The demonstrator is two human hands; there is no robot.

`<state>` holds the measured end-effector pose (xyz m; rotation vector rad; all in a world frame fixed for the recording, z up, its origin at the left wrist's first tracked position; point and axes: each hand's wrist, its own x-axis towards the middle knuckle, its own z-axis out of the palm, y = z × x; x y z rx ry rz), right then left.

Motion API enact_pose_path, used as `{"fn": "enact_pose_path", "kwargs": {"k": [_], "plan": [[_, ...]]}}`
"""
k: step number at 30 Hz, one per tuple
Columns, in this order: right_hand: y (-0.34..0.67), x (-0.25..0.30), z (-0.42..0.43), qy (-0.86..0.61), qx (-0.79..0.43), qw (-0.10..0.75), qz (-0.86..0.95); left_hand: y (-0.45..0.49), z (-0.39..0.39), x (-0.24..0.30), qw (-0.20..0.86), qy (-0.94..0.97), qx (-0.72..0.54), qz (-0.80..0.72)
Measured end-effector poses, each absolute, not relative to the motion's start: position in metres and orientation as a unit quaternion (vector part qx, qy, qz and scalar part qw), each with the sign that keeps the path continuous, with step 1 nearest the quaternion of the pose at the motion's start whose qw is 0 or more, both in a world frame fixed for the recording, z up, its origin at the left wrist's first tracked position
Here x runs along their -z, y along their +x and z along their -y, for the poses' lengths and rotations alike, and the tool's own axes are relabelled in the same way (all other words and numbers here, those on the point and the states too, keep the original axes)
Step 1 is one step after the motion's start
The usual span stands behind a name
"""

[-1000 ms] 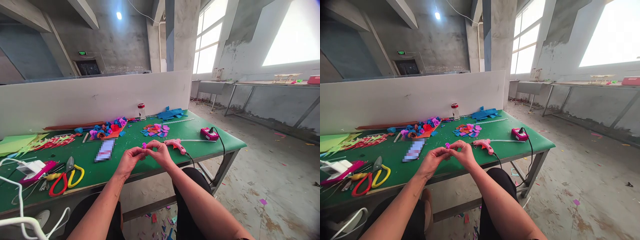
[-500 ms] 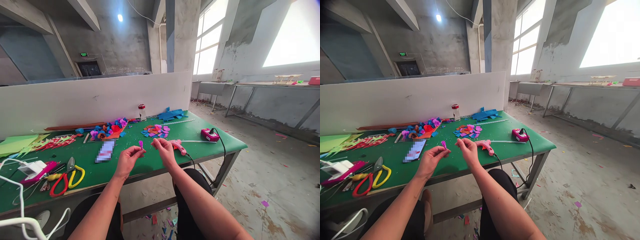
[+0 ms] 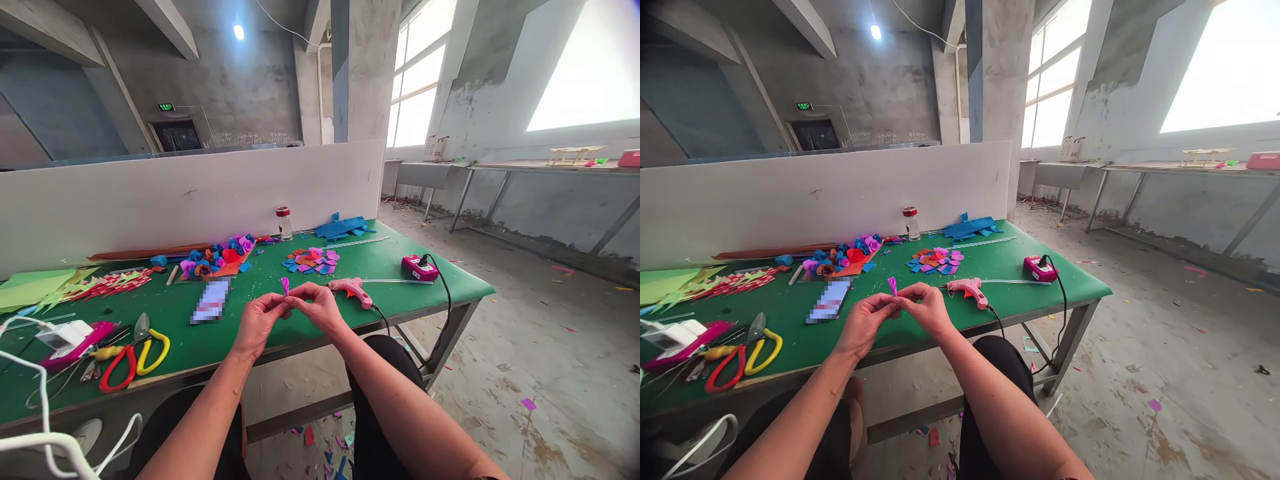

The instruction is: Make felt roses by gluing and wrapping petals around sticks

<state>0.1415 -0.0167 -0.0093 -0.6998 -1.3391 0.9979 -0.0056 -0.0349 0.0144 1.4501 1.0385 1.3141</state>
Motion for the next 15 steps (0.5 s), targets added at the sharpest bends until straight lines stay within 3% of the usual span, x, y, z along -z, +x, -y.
{"fn": "enact_pose_path", "kwargs": {"k": [6,15], "plan": [[0.1431,0.0099,0.0127,-0.327,-0.432,0.618,0.57,-0.0103,0.0352,-0.0201,0.438,0.566,-0.56,-0.417],[0.1424,0.0124,0.0156,-0.345,-0.406,0.551,0.643,-0.0129,0.0314,-0.021,0.451,0.531,-0.578,-0.425]]}}
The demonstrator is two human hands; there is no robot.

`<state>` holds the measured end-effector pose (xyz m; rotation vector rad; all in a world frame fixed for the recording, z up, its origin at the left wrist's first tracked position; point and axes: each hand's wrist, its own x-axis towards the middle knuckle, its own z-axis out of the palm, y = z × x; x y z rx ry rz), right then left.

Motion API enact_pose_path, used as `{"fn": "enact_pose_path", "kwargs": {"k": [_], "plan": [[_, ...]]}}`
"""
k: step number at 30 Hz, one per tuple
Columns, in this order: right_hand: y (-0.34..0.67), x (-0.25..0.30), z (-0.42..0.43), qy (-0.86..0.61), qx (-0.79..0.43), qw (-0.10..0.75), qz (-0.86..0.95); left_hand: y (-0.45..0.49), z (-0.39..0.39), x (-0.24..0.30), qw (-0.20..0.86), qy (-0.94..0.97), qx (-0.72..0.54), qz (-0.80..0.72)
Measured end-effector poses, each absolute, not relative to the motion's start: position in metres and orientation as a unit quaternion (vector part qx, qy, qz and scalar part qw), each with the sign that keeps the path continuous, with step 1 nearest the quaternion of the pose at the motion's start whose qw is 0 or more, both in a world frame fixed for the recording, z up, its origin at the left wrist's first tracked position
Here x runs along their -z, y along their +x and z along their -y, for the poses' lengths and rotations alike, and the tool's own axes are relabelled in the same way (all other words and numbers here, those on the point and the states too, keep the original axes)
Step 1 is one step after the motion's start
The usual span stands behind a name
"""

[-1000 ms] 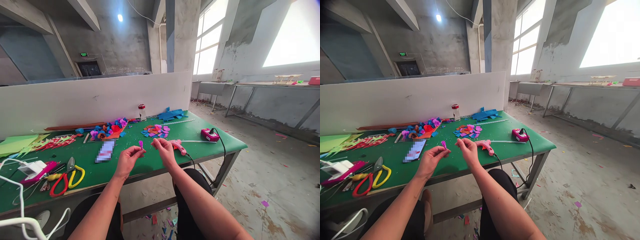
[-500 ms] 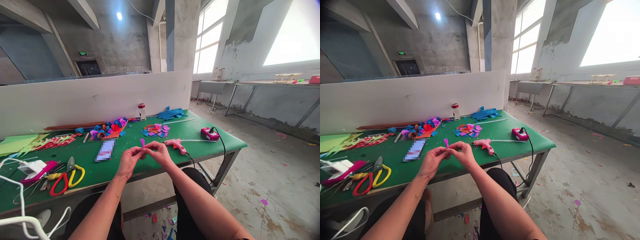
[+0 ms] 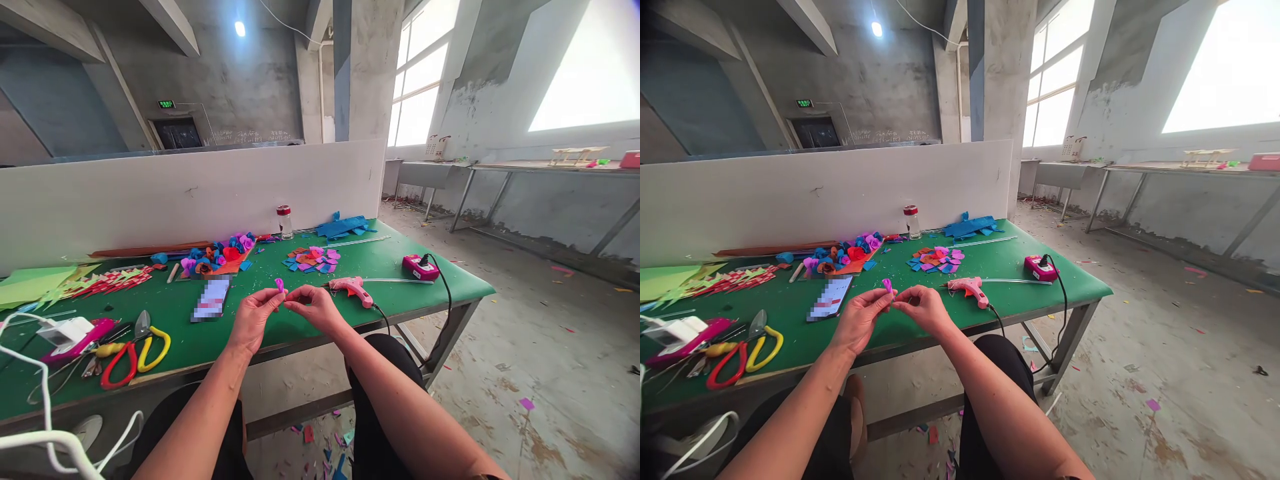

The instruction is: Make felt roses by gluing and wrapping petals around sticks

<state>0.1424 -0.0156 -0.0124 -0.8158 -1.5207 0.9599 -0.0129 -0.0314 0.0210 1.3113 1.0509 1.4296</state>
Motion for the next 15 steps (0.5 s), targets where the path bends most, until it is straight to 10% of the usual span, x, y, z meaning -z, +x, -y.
{"fn": "enact_pose_path", "kwargs": {"k": [15], "plan": [[0.148,0.006,0.009,-0.342,-0.453,0.535,0.626,-0.014,0.019,-0.042,0.511,0.518,-0.587,-0.354]]}}
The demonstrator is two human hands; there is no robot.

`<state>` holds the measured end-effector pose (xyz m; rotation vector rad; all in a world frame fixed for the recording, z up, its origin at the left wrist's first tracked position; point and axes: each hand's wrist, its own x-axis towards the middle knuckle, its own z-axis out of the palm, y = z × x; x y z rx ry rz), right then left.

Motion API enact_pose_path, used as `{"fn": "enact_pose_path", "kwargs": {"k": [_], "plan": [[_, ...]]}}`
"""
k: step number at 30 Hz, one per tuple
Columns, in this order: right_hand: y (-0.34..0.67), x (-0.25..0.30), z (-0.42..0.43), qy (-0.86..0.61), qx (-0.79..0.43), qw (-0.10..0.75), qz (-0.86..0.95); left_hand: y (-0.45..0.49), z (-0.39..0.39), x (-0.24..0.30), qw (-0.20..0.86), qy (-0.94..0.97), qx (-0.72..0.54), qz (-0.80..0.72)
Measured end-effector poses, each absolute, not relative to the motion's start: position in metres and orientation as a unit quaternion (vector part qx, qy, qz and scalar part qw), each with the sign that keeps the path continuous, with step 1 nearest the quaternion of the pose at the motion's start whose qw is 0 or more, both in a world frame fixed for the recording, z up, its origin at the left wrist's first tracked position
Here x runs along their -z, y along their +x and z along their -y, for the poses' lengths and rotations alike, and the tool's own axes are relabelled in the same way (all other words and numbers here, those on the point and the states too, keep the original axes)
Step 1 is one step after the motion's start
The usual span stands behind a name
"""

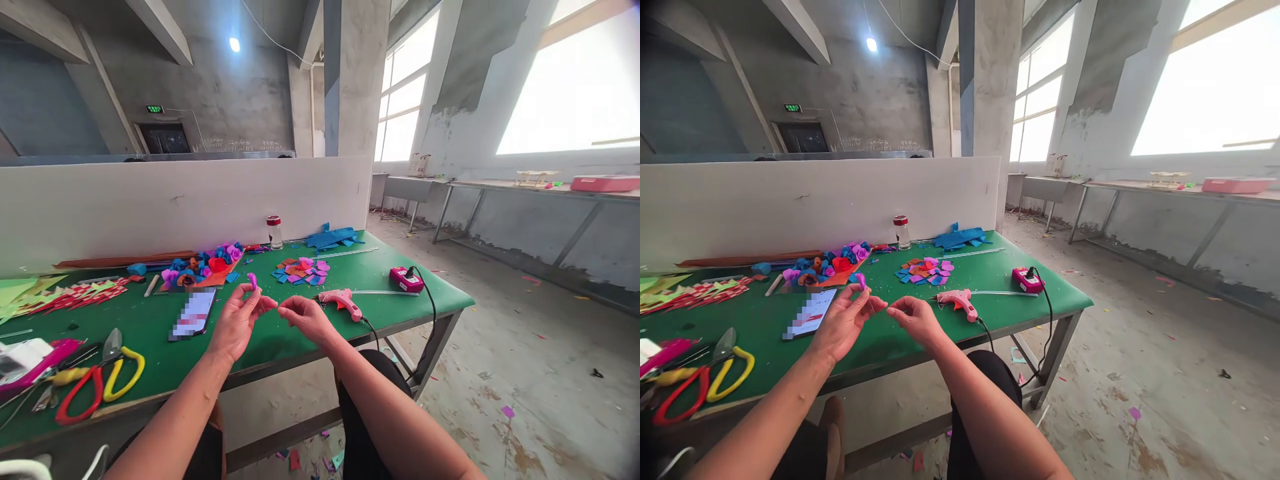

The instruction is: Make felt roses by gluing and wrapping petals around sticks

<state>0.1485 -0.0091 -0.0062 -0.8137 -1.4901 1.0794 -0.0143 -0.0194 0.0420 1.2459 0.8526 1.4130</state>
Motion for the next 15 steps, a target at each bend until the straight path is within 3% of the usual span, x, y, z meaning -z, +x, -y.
{"fn": "enact_pose_path", "kwargs": {"k": [4,8,15], "plan": [[0.184,-0.011,-0.024,-0.404,-0.396,0.525,0.636,-0.013,0.006,-0.058,0.534,0.562,-0.556,-0.3],[0.224,-0.028,-0.084,-0.513,-0.289,0.449,0.672,-0.014,-0.012,-0.059,0.496,0.6,-0.545,-0.311],[0.237,-0.024,-0.178,-0.612,-0.135,0.247,0.74,-0.016,-0.032,-0.039,0.415,0.631,-0.481,-0.446]]}}
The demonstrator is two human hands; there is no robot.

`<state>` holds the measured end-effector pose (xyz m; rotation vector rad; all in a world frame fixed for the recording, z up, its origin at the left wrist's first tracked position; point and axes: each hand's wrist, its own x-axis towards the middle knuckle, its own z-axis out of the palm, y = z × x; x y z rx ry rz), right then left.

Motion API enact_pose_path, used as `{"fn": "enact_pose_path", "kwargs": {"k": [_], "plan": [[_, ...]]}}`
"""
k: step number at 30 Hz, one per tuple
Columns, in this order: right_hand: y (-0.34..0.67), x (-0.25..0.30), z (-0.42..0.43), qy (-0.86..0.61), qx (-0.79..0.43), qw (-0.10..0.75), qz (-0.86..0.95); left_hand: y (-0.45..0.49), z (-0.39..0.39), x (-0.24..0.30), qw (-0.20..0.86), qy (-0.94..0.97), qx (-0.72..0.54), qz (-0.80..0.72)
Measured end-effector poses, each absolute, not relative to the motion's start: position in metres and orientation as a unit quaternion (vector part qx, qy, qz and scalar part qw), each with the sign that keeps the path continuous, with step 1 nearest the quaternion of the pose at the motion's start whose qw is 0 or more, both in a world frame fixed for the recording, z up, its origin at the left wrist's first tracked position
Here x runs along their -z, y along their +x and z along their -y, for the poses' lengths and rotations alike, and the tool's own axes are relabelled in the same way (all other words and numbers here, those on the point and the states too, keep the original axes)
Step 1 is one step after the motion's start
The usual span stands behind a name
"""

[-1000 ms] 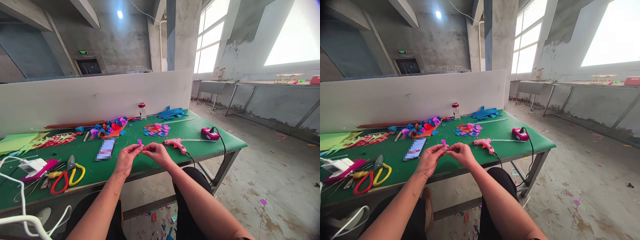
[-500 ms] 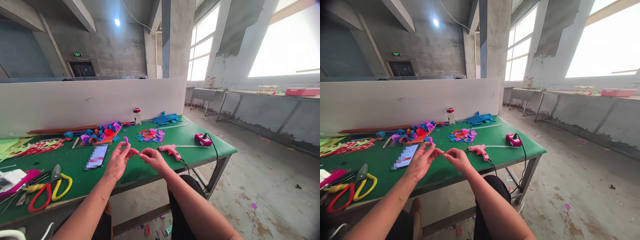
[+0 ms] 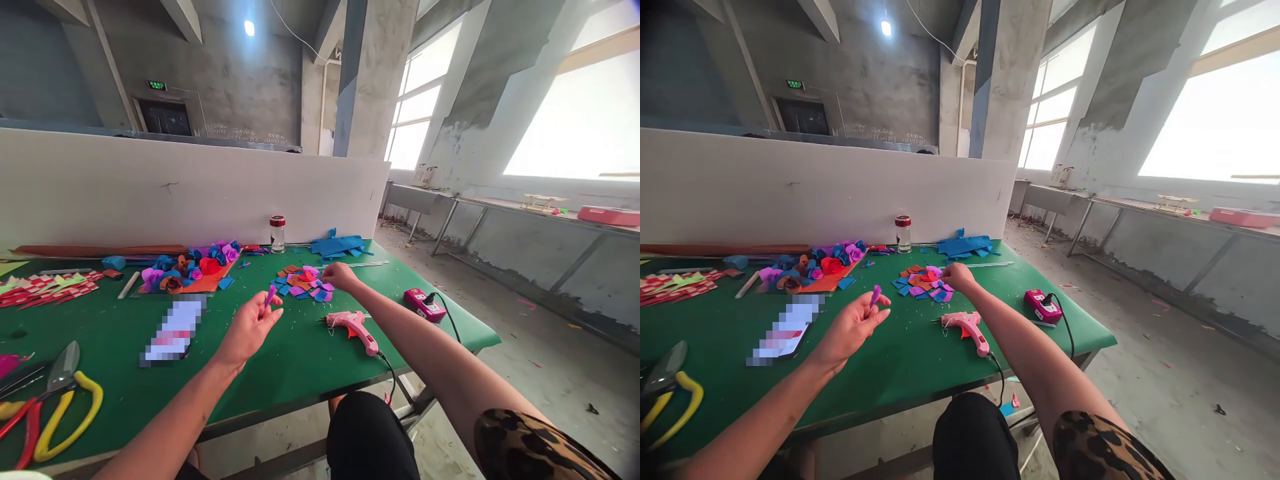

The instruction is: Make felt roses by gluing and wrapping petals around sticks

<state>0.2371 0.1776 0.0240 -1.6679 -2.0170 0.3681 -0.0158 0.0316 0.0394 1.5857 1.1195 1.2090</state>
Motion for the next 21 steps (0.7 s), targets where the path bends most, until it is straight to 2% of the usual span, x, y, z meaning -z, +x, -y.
{"fn": "enact_pose_path", "kwargs": {"k": [4,8,21], "plan": [[0.222,-0.014,-0.205,-0.584,-0.077,0.14,0.796,-0.016,-0.034,-0.032,0.389,0.631,-0.471,-0.478],[0.213,-0.01,-0.218,-0.566,-0.04,0.072,0.82,-0.019,-0.038,-0.027,0.398,0.625,-0.46,-0.489],[0.162,-0.013,-0.195,-0.517,-0.032,0.064,0.853,-0.02,-0.034,-0.024,0.398,0.633,-0.431,-0.504]]}}
